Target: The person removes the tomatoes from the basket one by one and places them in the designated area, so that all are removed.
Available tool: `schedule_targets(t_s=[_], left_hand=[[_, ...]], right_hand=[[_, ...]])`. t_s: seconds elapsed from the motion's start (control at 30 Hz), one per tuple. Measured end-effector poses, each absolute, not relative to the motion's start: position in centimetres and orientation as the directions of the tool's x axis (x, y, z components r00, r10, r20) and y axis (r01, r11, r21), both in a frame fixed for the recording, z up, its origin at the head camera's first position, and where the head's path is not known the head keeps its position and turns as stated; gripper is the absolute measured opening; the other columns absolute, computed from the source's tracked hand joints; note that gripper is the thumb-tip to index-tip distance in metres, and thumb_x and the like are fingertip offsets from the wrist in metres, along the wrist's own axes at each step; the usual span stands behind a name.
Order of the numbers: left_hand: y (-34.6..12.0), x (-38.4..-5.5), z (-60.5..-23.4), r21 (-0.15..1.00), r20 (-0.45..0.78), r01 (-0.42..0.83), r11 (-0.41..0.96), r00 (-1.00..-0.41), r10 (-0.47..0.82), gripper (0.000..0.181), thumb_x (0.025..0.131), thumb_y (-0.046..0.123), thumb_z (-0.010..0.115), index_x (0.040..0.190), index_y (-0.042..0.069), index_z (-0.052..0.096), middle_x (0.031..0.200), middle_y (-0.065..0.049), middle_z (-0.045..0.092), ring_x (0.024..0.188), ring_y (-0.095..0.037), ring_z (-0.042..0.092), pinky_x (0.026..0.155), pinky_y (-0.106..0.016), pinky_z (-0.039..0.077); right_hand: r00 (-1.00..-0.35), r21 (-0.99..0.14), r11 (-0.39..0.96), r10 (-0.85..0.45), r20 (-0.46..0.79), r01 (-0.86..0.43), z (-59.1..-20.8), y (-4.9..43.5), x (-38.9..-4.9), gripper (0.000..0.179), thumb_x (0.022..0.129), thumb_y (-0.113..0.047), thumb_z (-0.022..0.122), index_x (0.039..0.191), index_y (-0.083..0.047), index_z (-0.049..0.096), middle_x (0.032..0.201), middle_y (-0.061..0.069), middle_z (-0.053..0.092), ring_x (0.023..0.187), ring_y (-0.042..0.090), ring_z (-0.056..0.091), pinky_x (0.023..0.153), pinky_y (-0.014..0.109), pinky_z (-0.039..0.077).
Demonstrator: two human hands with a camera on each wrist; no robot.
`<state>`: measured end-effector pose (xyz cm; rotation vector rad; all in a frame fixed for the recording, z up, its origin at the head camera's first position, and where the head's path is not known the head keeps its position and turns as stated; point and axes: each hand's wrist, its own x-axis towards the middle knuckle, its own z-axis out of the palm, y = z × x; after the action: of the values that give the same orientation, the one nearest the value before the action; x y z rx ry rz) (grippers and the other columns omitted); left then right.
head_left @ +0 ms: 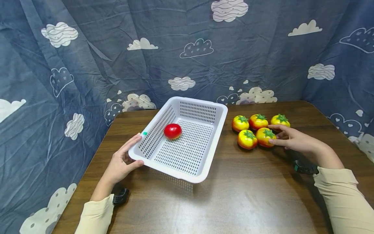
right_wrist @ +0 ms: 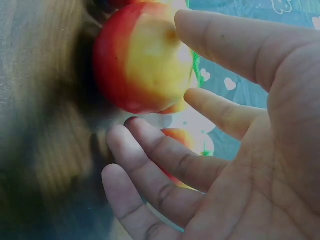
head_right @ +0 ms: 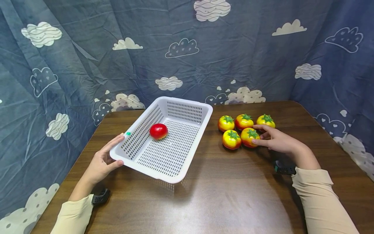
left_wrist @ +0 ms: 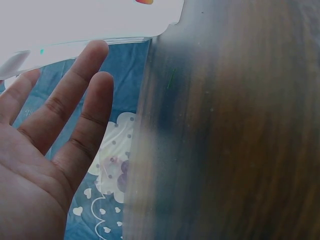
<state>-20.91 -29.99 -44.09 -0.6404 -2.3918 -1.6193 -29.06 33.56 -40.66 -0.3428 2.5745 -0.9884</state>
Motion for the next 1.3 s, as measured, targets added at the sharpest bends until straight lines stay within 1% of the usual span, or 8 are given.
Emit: schedule_targets(t_s=[0.2,0.3,0.37,0.4,0.6,0.77,1.07,1.3], left_hand=[[-29.9,-20.8,-44.0,0.837,0.384,0.449,0.313,-0.89,0.247,0.08,0.086,-0.007,0.085,0.158,0.003,0.051,0.174,-0.019,0.035,0.114,-0.005,0.07,0.08,-0.021,0.062],[-29.9,-20.8,-44.0,0.833,0.39,0.455,0.314,-0.886,0.249,0.08,0.086,-0.006,0.085,0.158,0.002,0.051,0.173,-0.02,0.035,0.113,-0.004,0.07,0.08,-0.022,0.062],[-29.9,-20.9,-44.0,0.833,0.392,0.458,0.312,-0.885,0.251,0.079,0.086,-0.007,0.085,0.157,0.002,0.051,0.173,-0.02,0.035,0.112,-0.004,0.071,0.08,-0.021,0.062],[-29.9,-20.9,-44.0,0.833,0.393,0.458,0.311,-0.884,0.252,0.079,0.086,-0.007,0.085,0.157,0.001,0.051,0.173,-0.021,0.035,0.112,-0.004,0.071,0.08,-0.021,0.062],[-29.9,-20.9,-43.9,0.835,0.394,0.46,0.303,-0.883,0.255,0.079,0.086,-0.007,0.084,0.157,0.001,0.051,0.173,-0.021,0.035,0.114,-0.003,0.07,0.079,-0.02,0.061],[-29.9,-20.9,-43.9,0.835,0.394,0.46,0.302,-0.883,0.256,0.079,0.086,-0.008,0.084,0.158,0.001,0.051,0.173,-0.021,0.035,0.113,-0.004,0.07,0.079,-0.021,0.061],[-30.0,-20.9,-44.0,0.834,0.392,0.459,0.308,-0.884,0.255,0.078,0.087,-0.006,0.084,0.158,0.003,0.052,0.174,-0.019,0.035,0.115,-0.004,0.07,0.08,-0.021,0.061],[-30.0,-21.0,-44.0,0.834,0.388,0.455,0.312,-0.886,0.255,0.078,0.087,-0.006,0.084,0.158,0.004,0.052,0.174,-0.019,0.035,0.116,-0.004,0.07,0.08,-0.021,0.061]], right_hand=[[-0.927,-0.628,0.771,-0.306,-0.217,-0.108,-39.7,33.5,-29.2,0.077,0.11,-0.04,0.061,0.164,0.002,0.028,0.141,0.033,0.056,0.128,0.045,0.055,0.089,0.036,0.054],[-0.939,-0.593,0.795,-0.291,-0.185,-0.129,-39.0,33.4,-29.3,0.077,0.109,-0.041,0.062,0.163,0.003,0.03,0.14,0.035,0.058,0.127,0.048,0.057,0.095,0.048,0.058],[-0.944,-0.582,0.802,-0.282,-0.171,-0.134,-38.5,33.1,-29.3,0.077,0.108,-0.043,0.063,0.162,0.001,0.031,0.142,0.035,0.057,0.127,0.05,0.056,0.1,0.059,0.057],[-0.946,-0.581,0.803,-0.278,-0.166,-0.134,-38.2,32.9,-29.3,0.077,0.107,-0.044,0.063,0.163,-0.001,0.032,0.142,0.035,0.056,0.128,0.05,0.056,0.101,0.06,0.056],[-0.949,-0.558,0.802,-0.306,-0.08,-0.212,-36.0,30.8,-29.5,0.069,0.108,-0.042,0.063,0.161,-0.006,0.038,0.141,0.033,0.06,0.125,0.05,0.061,0.093,0.051,0.056],[-0.936,-0.568,0.78,-0.349,-0.044,-0.264,-34.2,28.1,-29.9,0.067,0.108,-0.042,0.064,0.162,-0.01,0.04,0.144,0.031,0.06,0.127,0.047,0.062,0.103,0.063,0.051],[-0.906,-0.621,0.717,-0.423,-0.029,-0.315,-32.2,22.5,-30.3,0.065,0.106,-0.042,0.068,0.16,-0.018,0.044,0.148,0.023,0.06,0.132,0.041,0.06,0.11,0.065,0.049],[-0.872,-0.637,0.672,-0.489,0.0,-0.377,-31.1,18.0,-30.8,0.064,0.104,-0.036,0.073,0.158,-0.015,0.048,0.134,0.018,0.068,0.12,0.034,0.068,0.102,0.052,0.055]])
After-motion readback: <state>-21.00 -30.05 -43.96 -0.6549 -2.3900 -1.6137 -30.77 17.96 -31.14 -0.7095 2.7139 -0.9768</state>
